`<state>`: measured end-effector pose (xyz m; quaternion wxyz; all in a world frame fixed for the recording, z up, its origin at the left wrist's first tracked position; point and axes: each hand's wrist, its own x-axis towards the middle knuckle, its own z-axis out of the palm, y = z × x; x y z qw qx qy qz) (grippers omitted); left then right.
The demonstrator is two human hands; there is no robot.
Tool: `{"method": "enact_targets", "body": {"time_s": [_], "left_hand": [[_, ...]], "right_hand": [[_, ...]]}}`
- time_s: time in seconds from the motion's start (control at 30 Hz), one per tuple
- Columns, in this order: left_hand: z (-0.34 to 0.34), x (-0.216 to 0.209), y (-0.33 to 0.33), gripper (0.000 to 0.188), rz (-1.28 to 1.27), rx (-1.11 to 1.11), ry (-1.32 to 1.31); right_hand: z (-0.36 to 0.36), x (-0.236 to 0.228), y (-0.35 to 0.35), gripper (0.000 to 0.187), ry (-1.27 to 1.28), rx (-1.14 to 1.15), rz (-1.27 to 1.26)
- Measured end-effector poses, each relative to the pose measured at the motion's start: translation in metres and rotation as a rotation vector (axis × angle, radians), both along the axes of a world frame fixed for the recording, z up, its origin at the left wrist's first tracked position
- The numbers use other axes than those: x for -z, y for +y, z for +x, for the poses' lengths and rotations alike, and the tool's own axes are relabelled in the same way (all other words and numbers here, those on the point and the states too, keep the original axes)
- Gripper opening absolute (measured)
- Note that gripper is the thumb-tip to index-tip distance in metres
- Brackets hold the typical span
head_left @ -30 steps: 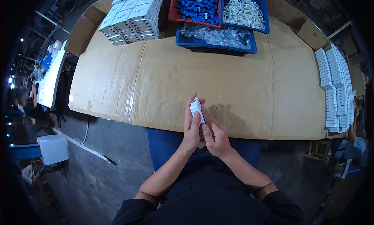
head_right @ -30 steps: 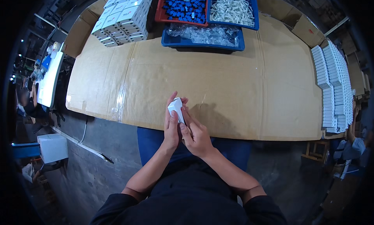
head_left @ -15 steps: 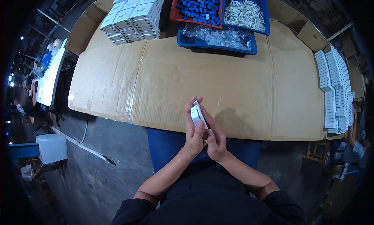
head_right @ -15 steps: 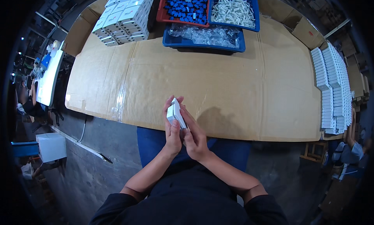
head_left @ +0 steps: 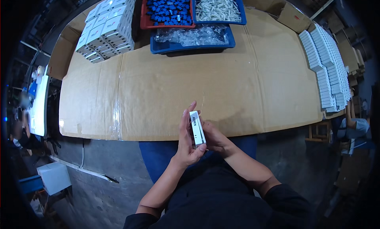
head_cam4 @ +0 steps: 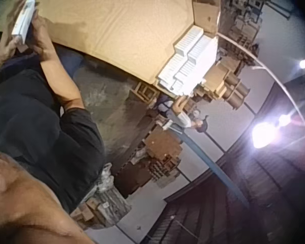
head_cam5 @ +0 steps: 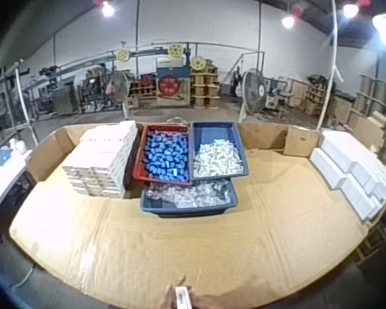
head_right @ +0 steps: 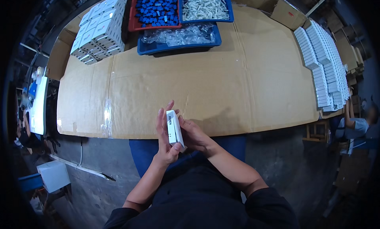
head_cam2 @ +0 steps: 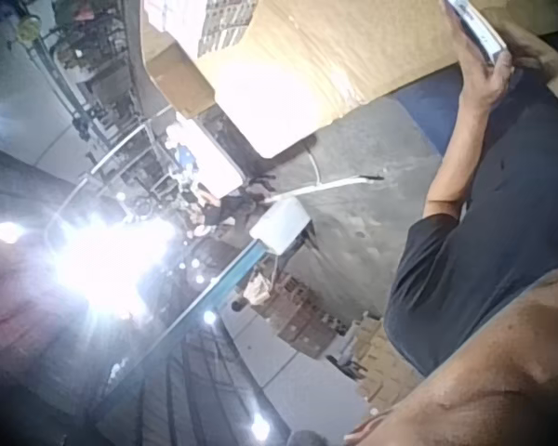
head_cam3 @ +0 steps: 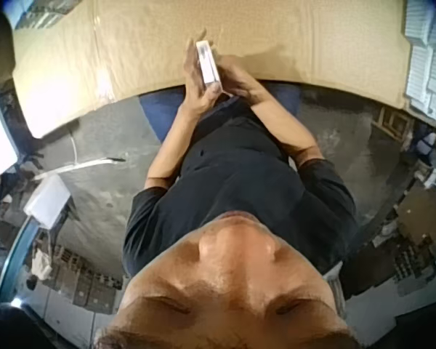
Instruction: The person picks up a white box, opens it, and removes the internal components. They take a small plastic bag from a bin, remove screws from it to place into the base, and then insert a blue component before snapping the cover back on.
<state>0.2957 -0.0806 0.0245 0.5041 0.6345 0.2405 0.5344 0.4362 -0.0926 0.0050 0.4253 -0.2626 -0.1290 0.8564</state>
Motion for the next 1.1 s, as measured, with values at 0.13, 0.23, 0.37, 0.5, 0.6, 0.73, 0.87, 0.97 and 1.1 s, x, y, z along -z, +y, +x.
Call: {"method": "enact_targets", "body": {"time_s": [0.13, 0.23, 0.37, 0.5, 0.6, 0.73, 0.87, 0.97, 1.1], "left_hand": [[0.003, -0.003, -0.003, 0.113, -0.064, -0.001, 0.007], [0.004, 0.002, -0.003, 0.117, -0.127, 0.005, -0.033], [0.005, -0.009, -0.004, 0.117, -0.254, 0.011, -0.035], [-0.002, 0.004, 0.001, 0.106, -0.198, -0.100, 0.077], [-0.006, 0.015, 0.001, 0.098, -0.135, -0.208, 0.121], [-0.008, 0.019, 0.005, 0.106, 0.056, -0.322, 0.247], [-0.003, 0.014, 0.006, 0.115, 0.066, -0.424, 0.134], [-0.010, 0.016, 0.008, 0.103, 0.098, -0.473, 0.278], [-0.007, 0.017, 0.006, 0.089, 0.091, -0.522, 0.225]], "right_hand": [[0.003, 0.015, 0.004, 0.055, 0.025, 0.029, 0.024], [-0.001, 0.011, 0.004, 0.046, -0.115, 0.152, -0.044], [-0.011, 0.013, 0.005, 0.043, -0.287, 0.301, -0.146], [-0.013, -0.022, 0.003, 0.041, -0.428, 0.356, -0.188], [-0.019, -0.044, -0.005, 0.046, -0.374, 0.276, 0.004], [-0.031, -0.052, -0.011, 0.048, -0.465, 0.321, 0.200], [-0.037, -0.051, -0.013, 0.048, -0.484, 0.334, 0.216], [-0.038, -0.047, -0.018, 0.047, -0.555, 0.296, 0.242], [-0.041, -0.053, -0.023, 0.047, -0.662, 0.294, 0.307]]}}
